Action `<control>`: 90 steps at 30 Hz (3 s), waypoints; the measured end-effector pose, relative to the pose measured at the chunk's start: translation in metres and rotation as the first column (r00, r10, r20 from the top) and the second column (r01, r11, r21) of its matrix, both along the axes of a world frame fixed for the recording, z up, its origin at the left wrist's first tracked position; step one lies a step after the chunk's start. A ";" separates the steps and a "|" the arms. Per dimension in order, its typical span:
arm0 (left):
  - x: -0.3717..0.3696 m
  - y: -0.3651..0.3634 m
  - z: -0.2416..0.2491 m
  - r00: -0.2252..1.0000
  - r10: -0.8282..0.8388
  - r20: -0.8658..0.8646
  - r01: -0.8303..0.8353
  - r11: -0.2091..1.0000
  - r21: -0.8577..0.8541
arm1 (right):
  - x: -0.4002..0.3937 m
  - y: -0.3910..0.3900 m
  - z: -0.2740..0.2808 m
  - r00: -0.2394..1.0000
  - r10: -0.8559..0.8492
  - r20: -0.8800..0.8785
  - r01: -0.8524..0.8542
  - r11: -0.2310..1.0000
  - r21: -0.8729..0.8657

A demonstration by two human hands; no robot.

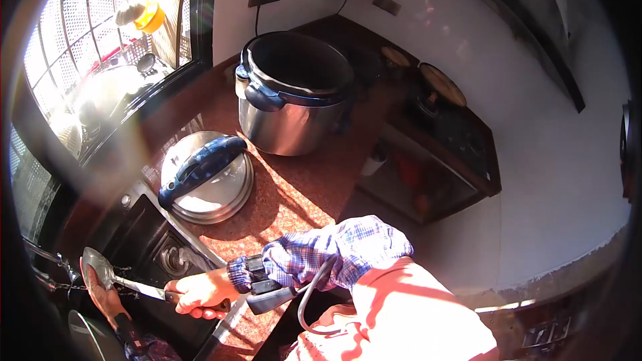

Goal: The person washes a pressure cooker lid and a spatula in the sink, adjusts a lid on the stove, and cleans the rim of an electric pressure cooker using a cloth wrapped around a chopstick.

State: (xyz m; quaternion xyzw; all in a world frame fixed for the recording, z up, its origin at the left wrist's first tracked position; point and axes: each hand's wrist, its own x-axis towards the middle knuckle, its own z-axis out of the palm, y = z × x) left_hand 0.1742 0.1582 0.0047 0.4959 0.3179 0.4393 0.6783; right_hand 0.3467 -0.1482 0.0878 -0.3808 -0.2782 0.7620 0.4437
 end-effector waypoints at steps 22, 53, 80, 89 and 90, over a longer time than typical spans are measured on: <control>0.000 -0.123 0.045 0.967 0.092 0.239 -0.029 0.966 -0.256 | -0.031 0.055 -0.022 0.970 0.147 0.192 -0.148 0.989 -0.011; -0.046 -0.041 0.041 0.982 0.049 -0.181 -0.101 0.951 -0.292 | -0.008 -0.009 0.019 0.771 -0.040 0.635 0.101 0.993 -0.059; -0.095 -0.019 0.047 0.672 0.236 -0.702 0.377 0.706 0.599 | 0.008 -0.077 -0.005 0.349 -0.173 0.921 0.037 0.985 0.171; -0.142 -0.094 0.031 0.240 0.446 -0.862 0.589 0.639 0.495 | 0.003 -0.121 0.018 0.474 -0.261 0.841 -0.048 0.946 0.321; -0.148 -0.102 0.025 0.220 0.554 -0.803 0.579 0.588 0.565 | -0.003 -0.126 0.001 0.408 -0.382 0.829 -0.013 0.906 0.424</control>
